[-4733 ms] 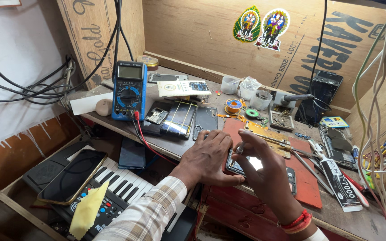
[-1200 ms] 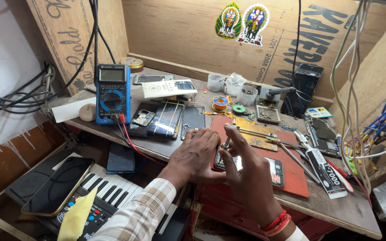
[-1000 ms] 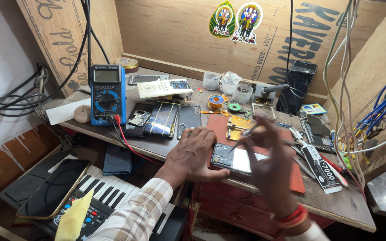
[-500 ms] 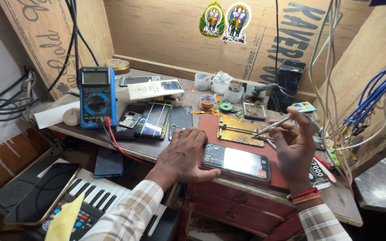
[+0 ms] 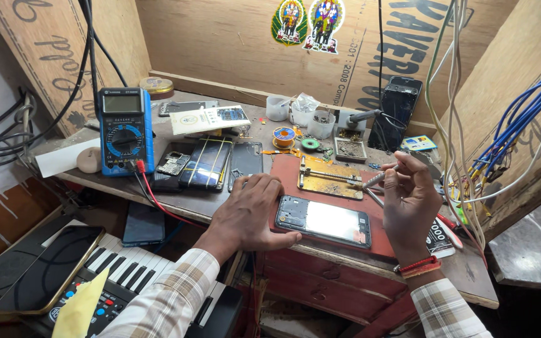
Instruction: The person works at a cluttered repair bench, holding a smartphone with one hand while using a metal prying tool with the other to work around the edge of the phone's screen and back cover. They reposition the phone and continue prying along its edges throughout the episode.
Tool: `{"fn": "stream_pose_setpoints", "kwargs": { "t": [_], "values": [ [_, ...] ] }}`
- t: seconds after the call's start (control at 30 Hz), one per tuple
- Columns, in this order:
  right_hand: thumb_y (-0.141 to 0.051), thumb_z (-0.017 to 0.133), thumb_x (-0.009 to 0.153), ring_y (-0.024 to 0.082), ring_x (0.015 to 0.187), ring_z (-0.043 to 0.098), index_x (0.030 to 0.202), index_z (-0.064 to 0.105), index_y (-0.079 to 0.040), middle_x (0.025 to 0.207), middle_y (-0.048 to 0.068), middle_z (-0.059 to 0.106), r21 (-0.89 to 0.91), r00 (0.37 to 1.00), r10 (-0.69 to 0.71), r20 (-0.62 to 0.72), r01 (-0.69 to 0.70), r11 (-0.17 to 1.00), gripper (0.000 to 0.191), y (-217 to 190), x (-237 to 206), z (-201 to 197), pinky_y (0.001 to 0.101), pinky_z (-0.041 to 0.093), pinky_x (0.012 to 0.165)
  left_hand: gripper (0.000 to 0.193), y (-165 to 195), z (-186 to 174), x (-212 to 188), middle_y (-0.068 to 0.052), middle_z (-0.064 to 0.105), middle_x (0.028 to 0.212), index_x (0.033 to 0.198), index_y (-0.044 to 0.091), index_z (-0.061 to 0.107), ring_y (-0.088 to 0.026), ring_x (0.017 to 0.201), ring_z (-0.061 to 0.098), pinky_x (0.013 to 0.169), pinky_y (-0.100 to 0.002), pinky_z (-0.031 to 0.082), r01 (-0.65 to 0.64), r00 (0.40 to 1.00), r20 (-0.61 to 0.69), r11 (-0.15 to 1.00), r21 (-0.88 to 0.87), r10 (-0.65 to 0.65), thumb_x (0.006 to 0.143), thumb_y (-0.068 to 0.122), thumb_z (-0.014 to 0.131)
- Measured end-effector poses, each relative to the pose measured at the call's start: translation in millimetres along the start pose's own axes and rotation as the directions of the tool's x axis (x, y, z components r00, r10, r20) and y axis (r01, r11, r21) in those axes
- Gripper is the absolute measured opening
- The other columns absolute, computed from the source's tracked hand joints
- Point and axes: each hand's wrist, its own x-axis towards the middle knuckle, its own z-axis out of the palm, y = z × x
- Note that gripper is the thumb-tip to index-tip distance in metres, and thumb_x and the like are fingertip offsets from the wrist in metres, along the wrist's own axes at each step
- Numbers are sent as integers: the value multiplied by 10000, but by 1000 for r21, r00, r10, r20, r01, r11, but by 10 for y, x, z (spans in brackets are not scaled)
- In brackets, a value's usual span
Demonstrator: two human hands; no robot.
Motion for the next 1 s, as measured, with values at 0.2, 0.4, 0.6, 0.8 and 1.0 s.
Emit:
{"fn": "stream_pose_setpoints", "kwargs": {
  "t": [0.2, 0.4, 0.6, 0.8, 1.0],
  "values": [
    [-6, 620, 1072, 164, 1027, 730, 1369, 553, -15, 1119, 124, 690, -62, 996, -84, 9, 85, 994, 305, -57, 9, 16, 297, 642, 820, 888, -3, 1, 14, -160, 573, 1181, 1147, 13, 559, -321, 1213, 513, 1082, -482, 319, 37, 996, 76, 999, 16, -38, 669, 741, 735],
    [3, 646, 1049, 184, 1002, 747, 1379, 526, -38, 1108, 135, 710, -74, 993, -94, 69, 99, 992, 353, -68, 24, 13, 303, 642, 799, 882, -28, 33, 2, -165, 580, 1208, 1147, 18, 562, -331, 1255, 508, 1091, -492, 319, 6, 1000, 17, 1000, 10, -6, 678, 743, 740],
    [36, 656, 1007, 208, 1038, 754, 1393, 424, -18, 1142, 176, 714, -29, 994, -46, 99, 50, 998, 454, -60, 13, 25, 309, 645, 825, 894, -30, 36, 8, -168, 579, 1195, 1143, 12, 564, -346, 1247, 498, 1085, -499, 311, -3, 1000, 9, 1000, 9, 3, 666, 745, 750],
    [81, 646, 1013, 246, 1136, 725, 1316, 397, 17, 1199, 200, 681, 152, 990, -15, 143, -8, 988, 398, 9, -27, 54, 341, 648, 936, 901, -29, 38, 15, -163, 580, 1194, 1149, 10, 560, -330, 1233, 512, 1088, -488, 319, 7, 1000, 28, 1000, 14, -7, 667, 749, 741],
    [82, 650, 1001, 247, 1127, 729, 1284, 398, 8, 1189, 206, 700, 146, 985, 9, 171, -34, 989, 387, 18, -12, 71, 342, 639, 940, 891, -19, 30, 7, -165, 579, 1200, 1141, 17, 561, -338, 1243, 505, 1081, -504, 311, 12, 1000, 16, 1000, 18, -12, 659, 742, 752]
  ]
}}
